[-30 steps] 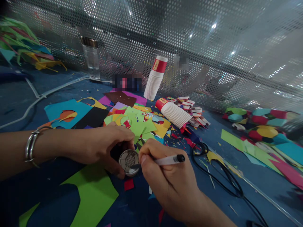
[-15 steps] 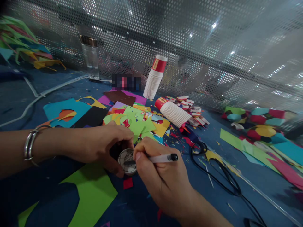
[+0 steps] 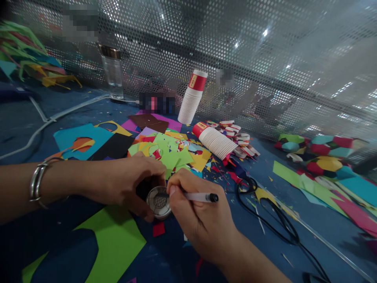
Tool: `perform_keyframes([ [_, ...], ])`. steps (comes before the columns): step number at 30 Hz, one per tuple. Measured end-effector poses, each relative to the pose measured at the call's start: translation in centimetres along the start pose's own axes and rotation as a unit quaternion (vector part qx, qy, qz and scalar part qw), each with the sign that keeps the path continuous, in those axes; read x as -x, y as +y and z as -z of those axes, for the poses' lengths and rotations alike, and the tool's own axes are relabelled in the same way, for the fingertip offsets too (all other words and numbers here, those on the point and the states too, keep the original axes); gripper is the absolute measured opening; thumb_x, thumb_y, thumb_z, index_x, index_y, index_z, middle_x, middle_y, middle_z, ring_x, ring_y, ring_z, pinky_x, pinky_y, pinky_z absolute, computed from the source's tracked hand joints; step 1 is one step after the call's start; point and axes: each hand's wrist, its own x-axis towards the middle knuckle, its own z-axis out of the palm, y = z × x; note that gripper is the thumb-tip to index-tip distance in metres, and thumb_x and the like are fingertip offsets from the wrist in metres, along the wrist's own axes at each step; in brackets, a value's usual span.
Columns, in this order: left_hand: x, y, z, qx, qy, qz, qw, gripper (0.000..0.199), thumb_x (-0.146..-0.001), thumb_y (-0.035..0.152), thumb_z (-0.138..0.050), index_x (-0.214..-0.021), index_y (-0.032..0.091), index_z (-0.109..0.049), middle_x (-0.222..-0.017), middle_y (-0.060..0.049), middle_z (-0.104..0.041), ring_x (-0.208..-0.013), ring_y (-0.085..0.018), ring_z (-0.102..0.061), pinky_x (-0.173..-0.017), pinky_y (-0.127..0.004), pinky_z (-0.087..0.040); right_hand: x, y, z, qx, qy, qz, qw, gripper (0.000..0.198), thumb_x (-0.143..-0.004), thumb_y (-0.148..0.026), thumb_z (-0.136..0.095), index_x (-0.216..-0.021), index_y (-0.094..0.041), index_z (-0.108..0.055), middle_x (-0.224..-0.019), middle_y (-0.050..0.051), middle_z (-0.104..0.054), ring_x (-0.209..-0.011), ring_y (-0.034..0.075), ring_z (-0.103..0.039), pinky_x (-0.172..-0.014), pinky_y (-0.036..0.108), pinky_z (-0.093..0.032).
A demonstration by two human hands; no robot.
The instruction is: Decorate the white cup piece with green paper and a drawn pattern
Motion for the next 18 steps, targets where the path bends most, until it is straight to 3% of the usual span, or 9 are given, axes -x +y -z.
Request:
perform_keyframes([
  [18,0.02,-0.08,0.09,-0.037,0.014,-0.013,0.999,0.049,-0.060,0.050,-0.088,-0.091,0.021,-0.062,-0.079,0.003,-0.062,-0.067,-0.014,-0.054,-0.053,-0.025,-0.032,0.01,-0.15,0.63,0.052,0.008,0.010,0.999,0.023,-0.098,-0.018,-0.042,-0.081,-0.021,-0.058,-0.058,-0.005,-0.055,-0.045,0.009,-0.050,-0.048,0.023,-0.040],
])
